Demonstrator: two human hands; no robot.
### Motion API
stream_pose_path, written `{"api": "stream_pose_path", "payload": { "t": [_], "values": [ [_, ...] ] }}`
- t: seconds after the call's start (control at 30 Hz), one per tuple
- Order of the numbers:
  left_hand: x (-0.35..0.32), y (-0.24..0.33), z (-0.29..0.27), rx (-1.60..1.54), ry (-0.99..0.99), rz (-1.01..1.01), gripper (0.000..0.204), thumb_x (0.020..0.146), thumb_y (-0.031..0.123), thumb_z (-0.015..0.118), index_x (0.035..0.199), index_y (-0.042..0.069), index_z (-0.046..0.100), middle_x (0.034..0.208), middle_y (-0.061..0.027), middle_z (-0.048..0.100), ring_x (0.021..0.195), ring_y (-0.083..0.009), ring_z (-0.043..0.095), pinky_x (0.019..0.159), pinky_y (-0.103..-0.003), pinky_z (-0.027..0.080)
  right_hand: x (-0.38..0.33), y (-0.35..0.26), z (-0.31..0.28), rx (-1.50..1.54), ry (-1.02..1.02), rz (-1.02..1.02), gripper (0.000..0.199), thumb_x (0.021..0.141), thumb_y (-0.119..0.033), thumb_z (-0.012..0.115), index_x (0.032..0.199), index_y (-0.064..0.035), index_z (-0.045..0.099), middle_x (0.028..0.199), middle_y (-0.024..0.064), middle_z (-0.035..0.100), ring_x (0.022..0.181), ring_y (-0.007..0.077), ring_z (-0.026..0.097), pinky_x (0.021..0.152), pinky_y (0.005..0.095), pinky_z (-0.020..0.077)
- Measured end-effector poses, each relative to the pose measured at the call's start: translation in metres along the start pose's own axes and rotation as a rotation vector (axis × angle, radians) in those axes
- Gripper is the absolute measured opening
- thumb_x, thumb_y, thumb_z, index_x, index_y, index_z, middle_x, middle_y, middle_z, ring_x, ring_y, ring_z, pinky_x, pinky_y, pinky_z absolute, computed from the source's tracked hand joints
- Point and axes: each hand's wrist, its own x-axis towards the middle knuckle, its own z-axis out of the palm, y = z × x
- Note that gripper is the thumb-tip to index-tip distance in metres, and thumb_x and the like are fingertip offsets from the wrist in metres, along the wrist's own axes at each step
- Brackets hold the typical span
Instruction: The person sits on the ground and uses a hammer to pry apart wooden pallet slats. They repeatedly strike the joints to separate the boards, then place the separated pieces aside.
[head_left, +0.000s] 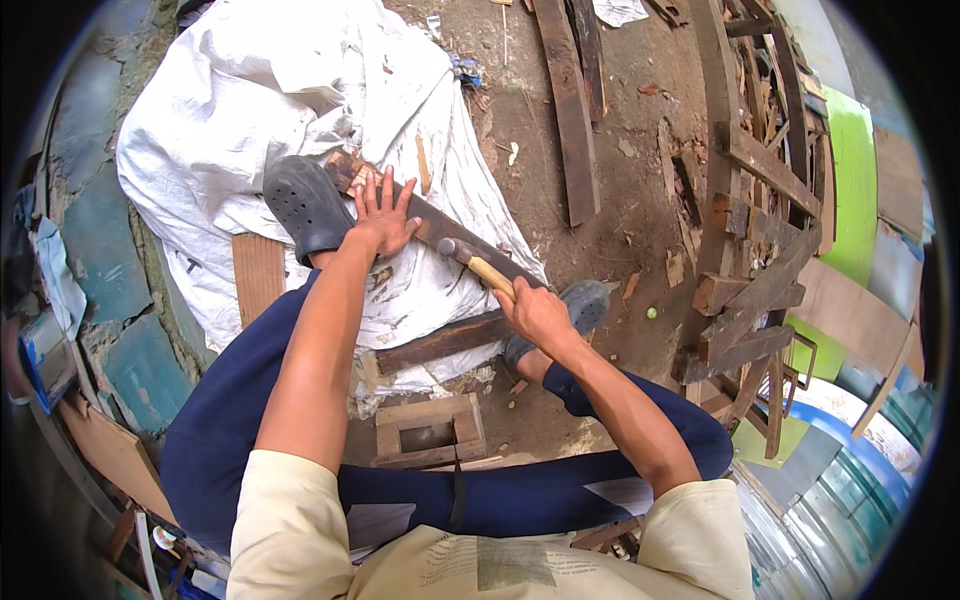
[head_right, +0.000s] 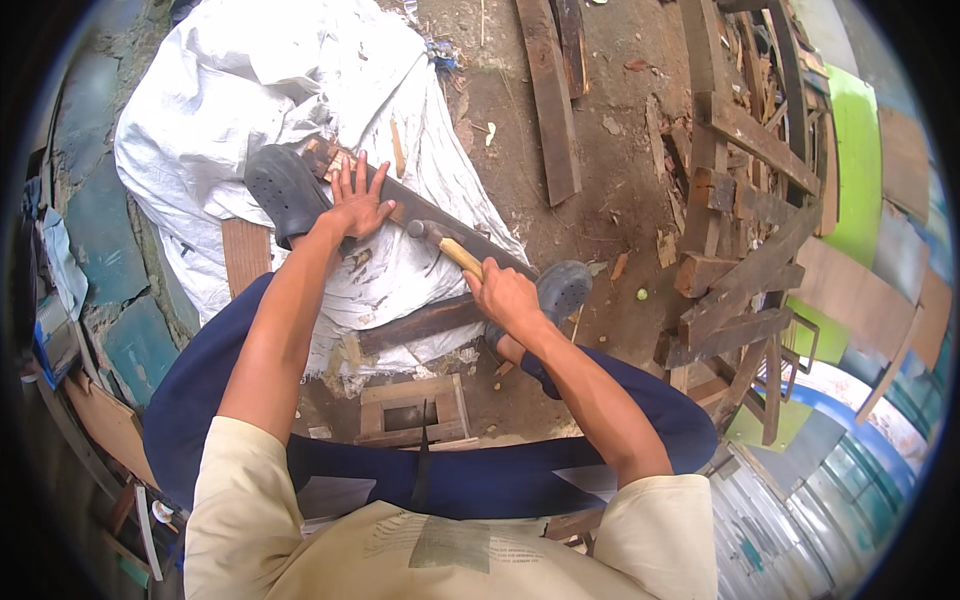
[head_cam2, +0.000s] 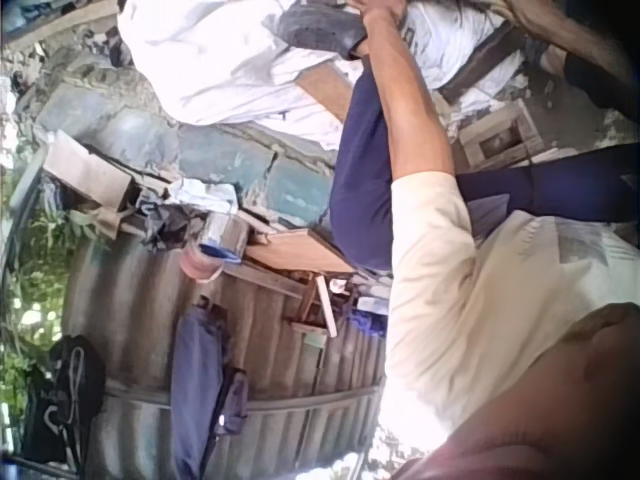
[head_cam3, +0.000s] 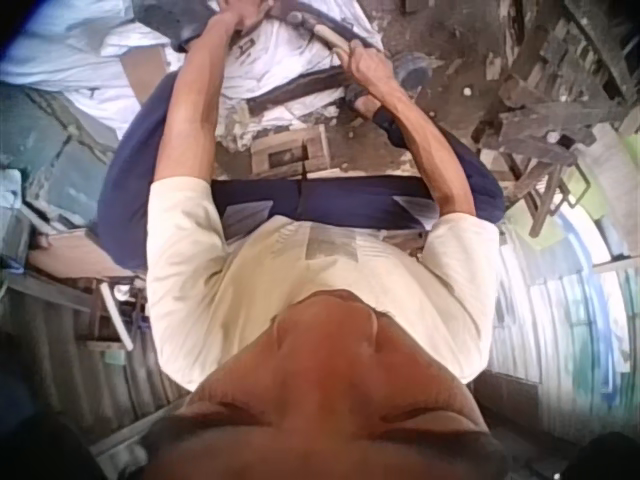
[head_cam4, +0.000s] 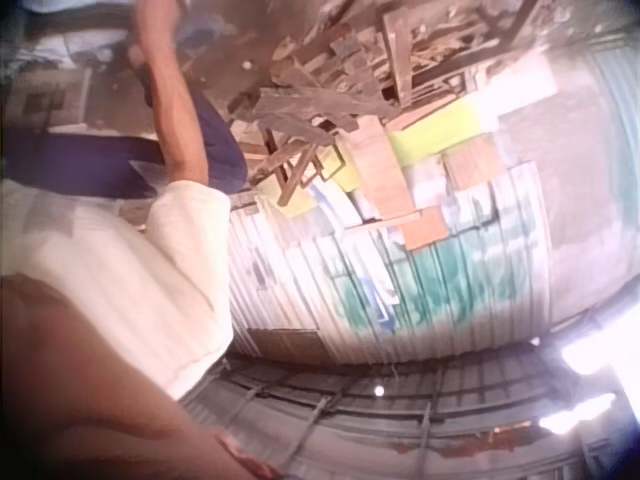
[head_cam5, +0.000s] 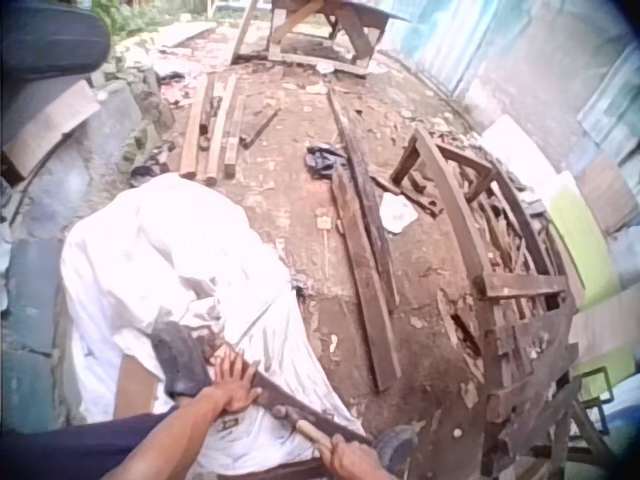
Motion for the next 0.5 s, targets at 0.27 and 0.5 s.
{"api": "stream_pose_path", "payload": {
  "t": [0.27, 0.5],
  "values": [
    [0.0, 0.004, 0.0, -0.009, 0.005, 0.022, 0.076, 0.101, 0.055, 0.033, 0.159, 0.027, -0.009, 0.161, -0.0144, -0.03, 0.144, -0.0432, -0.032, 0.117, -0.059, -0.012, 0.031, -0.021, -0.055, -0.332, -0.305, 0.083, 0.052, 0.097, -0.049, 0.054, 0.1, -0.0008, 0.073, 0.095, 0.0224, 0.072, 0.087, 0.0343, 0.072, 0.075, 0.0431, 0.0577],
    [0.001, 0.002, 0.002, -0.004, 0.025, 0.015, 0.08, 0.1, 0.054, 0.036, 0.159, 0.026, -0.011, 0.159, -0.0174, -0.032, 0.144, -0.0458, -0.03, 0.117, -0.059, -0.011, -0.008, 0.015, -0.027, 0.727, -0.342, 0.551, 0.054, 0.102, -0.047, 0.047, 0.095, 0.0049, 0.062, 0.07, 0.0111, 0.06, 0.049, 0.0222, 0.058, 0.05, 0.0372, 0.0509]
  ]
}}
